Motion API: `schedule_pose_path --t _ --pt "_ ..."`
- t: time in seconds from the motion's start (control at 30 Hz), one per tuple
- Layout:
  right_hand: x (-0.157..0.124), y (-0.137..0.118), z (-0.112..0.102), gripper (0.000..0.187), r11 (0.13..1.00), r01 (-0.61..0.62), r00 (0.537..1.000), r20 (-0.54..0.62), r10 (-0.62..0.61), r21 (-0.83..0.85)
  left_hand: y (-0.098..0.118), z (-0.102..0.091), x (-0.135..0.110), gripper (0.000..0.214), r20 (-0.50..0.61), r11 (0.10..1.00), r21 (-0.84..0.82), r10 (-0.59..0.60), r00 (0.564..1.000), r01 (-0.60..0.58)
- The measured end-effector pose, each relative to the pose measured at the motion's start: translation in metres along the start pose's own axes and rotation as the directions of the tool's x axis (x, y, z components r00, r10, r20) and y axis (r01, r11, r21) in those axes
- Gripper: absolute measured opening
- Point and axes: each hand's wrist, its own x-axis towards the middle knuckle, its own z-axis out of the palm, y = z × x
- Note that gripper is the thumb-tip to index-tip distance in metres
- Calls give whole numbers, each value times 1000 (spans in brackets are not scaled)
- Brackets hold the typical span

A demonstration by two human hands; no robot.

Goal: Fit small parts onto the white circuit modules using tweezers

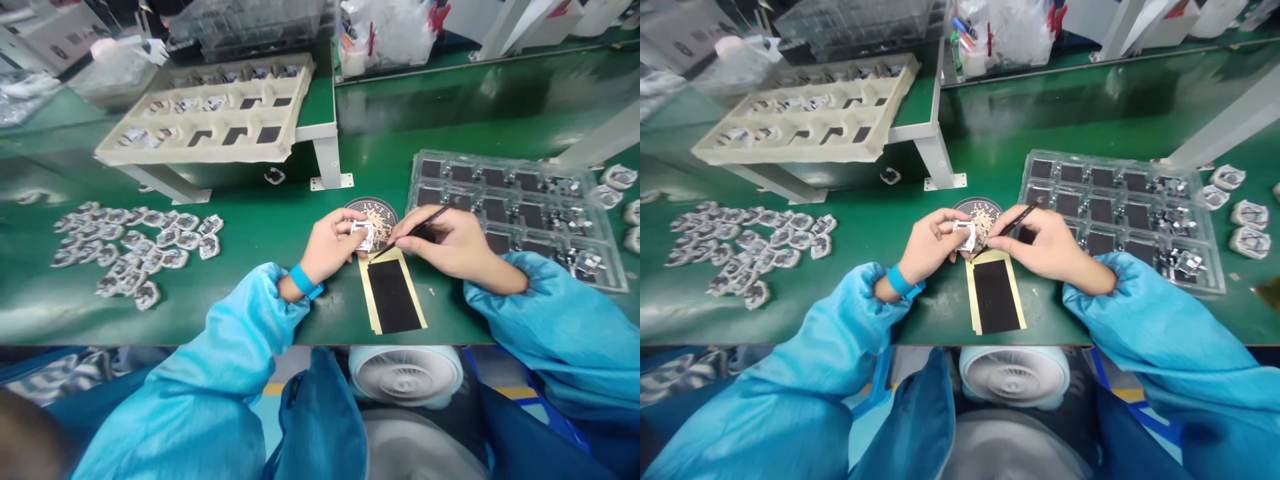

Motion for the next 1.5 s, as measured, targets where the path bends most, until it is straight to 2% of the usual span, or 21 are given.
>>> schedule_pose_path --t 0.1,0.2,0.3,0.43,0.83,1.0,1.17,1.33,1.5 --pt "1 2 -2 10 996 94 971 -220 -92 0 -2 0 0 27 3 1000 14 23 1000 -23" --pt "2 5 0 13 975 201 929 -297 -222 -100 -4 1 -1 30 -3 999 28 33 999 -33" --pt "2 6 3 11 957 213 921 -286 -264 -199 -4 1 -1 33 -7 999 30 29 1000 -28" --pt "0 4 5 8 955 143 949 -239 -207 -261 -4 1 0 37 -12 999 16 28 1000 -28" --pt "0 3 5 9 957 129 958 -218 -188 -259 -2 2 -2 39 -21 1000 -8 15 1000 -16" --pt "0 4 5 9 951 171 949 -215 -230 -259 -2 2 -2 41 -20 1000 -20 13 1000 -14" --pt "1 4 5 8 939 164 956 -185 -226 -302 -4 1 -2 38 -11 1000 -20 15 1000 -15" --pt "0 -5 3 9 931 197 939 -213 -269 -307 -4 0 -3 41 9 999 -17 39 999 -39" --pt "0 -10 1 6 926 169 950 -194 -244 -337 0 3 -4 43 -15 997 -13 71 997 -71"
